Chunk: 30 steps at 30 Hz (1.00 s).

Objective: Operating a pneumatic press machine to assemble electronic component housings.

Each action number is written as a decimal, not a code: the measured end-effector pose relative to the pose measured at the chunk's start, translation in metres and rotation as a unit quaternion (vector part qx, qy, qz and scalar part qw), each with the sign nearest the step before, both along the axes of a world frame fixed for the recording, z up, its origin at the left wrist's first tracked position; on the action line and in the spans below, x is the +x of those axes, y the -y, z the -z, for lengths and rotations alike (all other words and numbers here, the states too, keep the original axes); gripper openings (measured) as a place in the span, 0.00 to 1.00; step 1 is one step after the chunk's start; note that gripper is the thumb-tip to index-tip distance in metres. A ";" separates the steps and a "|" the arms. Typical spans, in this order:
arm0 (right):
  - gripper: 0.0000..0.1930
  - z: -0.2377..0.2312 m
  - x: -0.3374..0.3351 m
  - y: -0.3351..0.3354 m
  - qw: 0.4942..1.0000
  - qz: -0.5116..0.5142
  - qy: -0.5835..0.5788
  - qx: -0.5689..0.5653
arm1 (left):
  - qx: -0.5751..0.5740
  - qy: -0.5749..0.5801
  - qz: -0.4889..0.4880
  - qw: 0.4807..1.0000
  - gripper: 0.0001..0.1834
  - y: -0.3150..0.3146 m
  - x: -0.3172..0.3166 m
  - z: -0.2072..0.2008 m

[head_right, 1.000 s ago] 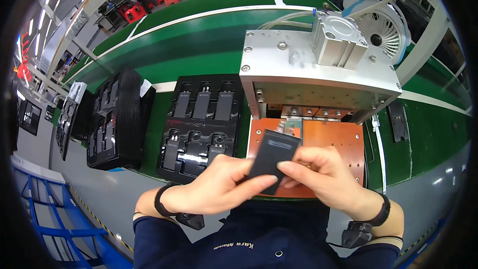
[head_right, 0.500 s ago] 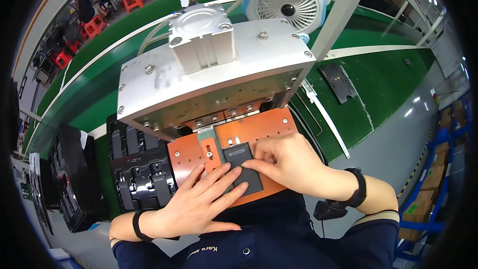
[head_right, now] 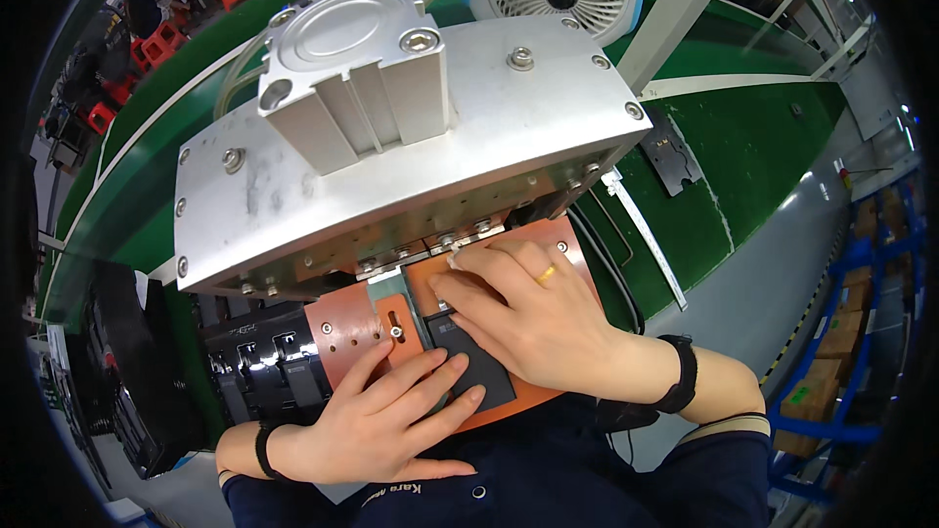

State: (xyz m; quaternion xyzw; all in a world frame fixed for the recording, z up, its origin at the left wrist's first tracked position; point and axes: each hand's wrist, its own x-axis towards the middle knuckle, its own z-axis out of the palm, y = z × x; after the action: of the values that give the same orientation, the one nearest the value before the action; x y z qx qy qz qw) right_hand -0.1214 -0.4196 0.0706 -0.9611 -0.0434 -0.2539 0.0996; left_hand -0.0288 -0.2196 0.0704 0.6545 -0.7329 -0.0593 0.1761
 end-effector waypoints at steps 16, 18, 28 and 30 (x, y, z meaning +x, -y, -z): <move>0.14 0.003 -0.003 -0.001 1.000 -0.025 -0.006 -0.008 | 0.001 0.024 0.006 1.000 0.31 -0.003 0.001 -0.001; 0.15 0.003 -0.006 0.001 0.997 -0.060 -0.037 0.016 | 0.005 0.022 0.007 1.000 0.31 -0.002 0.000 -0.002; 0.22 -0.019 -0.058 -0.014 0.988 -0.015 -0.127 0.081 | 0.032 -0.001 0.000 0.999 0.36 -0.003 0.002 -0.011; 0.22 -0.010 -0.059 -0.015 0.990 -0.005 -0.124 0.061 | 0.061 -0.033 -0.015 0.997 0.40 0.000 0.006 -0.012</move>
State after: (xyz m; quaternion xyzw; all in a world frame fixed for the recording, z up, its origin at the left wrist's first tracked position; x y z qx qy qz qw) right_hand -0.1804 -0.4049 0.0807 -0.9771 -0.0198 -0.1343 0.1639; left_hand -0.0226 -0.2200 0.0825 0.6729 -0.7114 -0.1234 0.1609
